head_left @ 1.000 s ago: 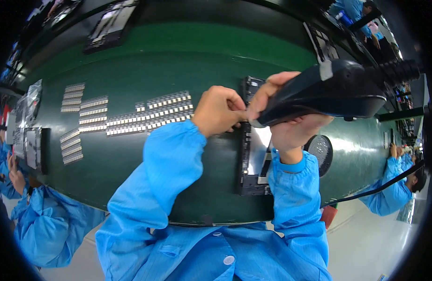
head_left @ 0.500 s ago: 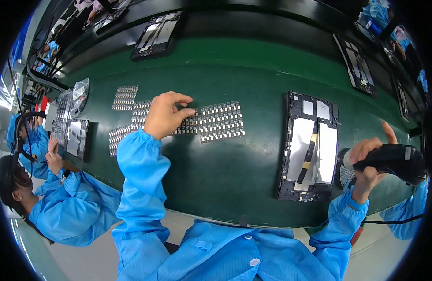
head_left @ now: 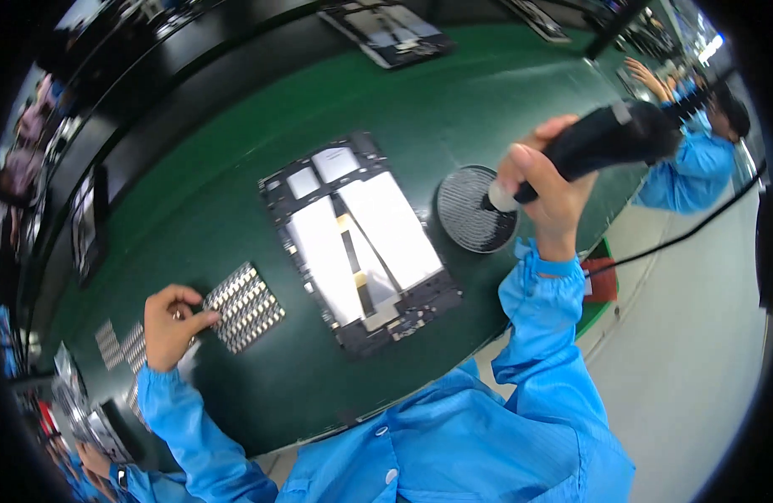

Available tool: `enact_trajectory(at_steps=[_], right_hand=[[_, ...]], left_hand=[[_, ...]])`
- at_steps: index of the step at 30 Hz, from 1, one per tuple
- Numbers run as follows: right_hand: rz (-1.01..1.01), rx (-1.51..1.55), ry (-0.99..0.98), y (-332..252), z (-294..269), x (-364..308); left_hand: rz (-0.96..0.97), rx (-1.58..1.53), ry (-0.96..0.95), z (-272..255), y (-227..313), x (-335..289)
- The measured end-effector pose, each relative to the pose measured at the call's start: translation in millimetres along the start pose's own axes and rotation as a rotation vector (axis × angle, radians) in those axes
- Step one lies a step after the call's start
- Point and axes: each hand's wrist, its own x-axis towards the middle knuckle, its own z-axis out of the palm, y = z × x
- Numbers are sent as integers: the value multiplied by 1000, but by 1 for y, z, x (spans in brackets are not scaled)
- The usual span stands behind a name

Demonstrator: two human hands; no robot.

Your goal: The person places small components onto tablet frames by hand, drives screws using an electric screwdriver, and pushes the frames along the conveyor line. The person also separates strips of components by hand.

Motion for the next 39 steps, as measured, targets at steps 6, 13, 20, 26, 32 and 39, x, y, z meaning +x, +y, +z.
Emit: enact_trajectory(at_steps=[6,13,20,26,32,39], right_hand=[[-53,-77,20,7,-21,-2],[-19,-106,30,15,-15,-6],[13,-169,-53,18,-14,-3],[4,-139,-56,21,-17,-5],[23,-137,-55,20,-17,-7],[-60,-103,7,7,2,-7]], left_hand=[[-128,-479,50,26,7,-5],[265,181,331,49,-1,-30],[432,121,395,87,40,-41],[390,55,320,111,41,-36],[605,259,429,113,46,-39],[689,156,292,133,54,-40]])
